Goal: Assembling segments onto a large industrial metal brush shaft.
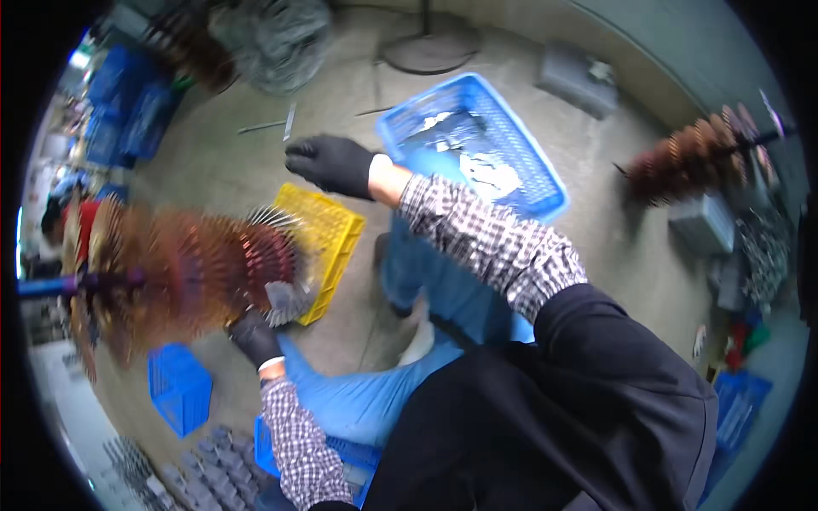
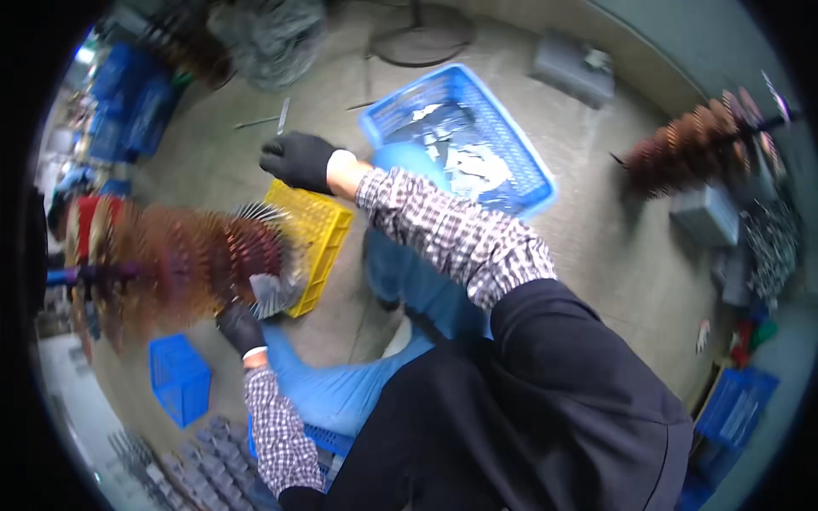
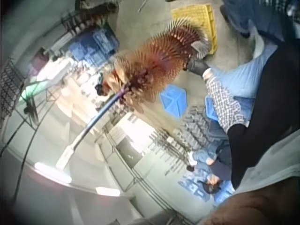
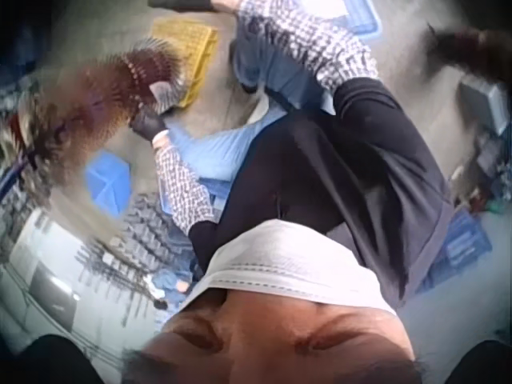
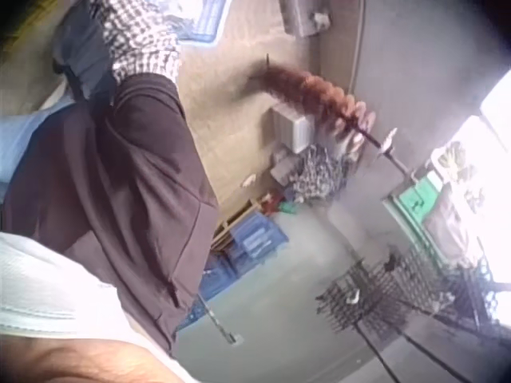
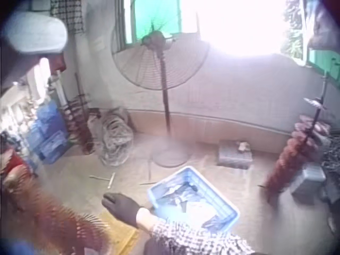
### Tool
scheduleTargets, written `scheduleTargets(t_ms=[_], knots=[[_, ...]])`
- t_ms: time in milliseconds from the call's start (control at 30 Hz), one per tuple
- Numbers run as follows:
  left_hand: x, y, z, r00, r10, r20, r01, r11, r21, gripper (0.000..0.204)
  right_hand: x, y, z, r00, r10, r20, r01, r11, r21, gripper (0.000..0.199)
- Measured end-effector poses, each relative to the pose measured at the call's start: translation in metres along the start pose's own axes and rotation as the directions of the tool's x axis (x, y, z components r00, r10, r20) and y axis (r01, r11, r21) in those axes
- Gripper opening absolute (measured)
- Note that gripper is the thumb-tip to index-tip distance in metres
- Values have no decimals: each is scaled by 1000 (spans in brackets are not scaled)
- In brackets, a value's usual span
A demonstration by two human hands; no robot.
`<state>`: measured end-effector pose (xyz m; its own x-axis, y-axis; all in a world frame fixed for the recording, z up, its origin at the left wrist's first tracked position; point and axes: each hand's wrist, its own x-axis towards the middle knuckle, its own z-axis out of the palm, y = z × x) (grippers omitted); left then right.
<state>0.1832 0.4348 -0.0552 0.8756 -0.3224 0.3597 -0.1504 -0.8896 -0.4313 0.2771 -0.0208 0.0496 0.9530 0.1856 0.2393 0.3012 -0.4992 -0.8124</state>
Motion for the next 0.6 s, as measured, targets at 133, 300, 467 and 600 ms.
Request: scheduleTargets(t_ms=[133,300,467,600], knots=[[18,26,-37,987,139,74,-134,988,-78,21,-60,47,-158,952,234,-199,-253,964,-76,46],[5,18,-45,989,68,-129,-118,893,-435,30,-225,269,-195,732,637,-243,-676,632,-380,65],[-36,-20,17,916,-311,255,374,424,-825,35,-290,304,-83,604,781,-156,-773,527,-354,64],[-74,-90,16,758,-253,601,615,-30,-788,35,-280,337,15,522,853,-6,-805,491,-332,72]])
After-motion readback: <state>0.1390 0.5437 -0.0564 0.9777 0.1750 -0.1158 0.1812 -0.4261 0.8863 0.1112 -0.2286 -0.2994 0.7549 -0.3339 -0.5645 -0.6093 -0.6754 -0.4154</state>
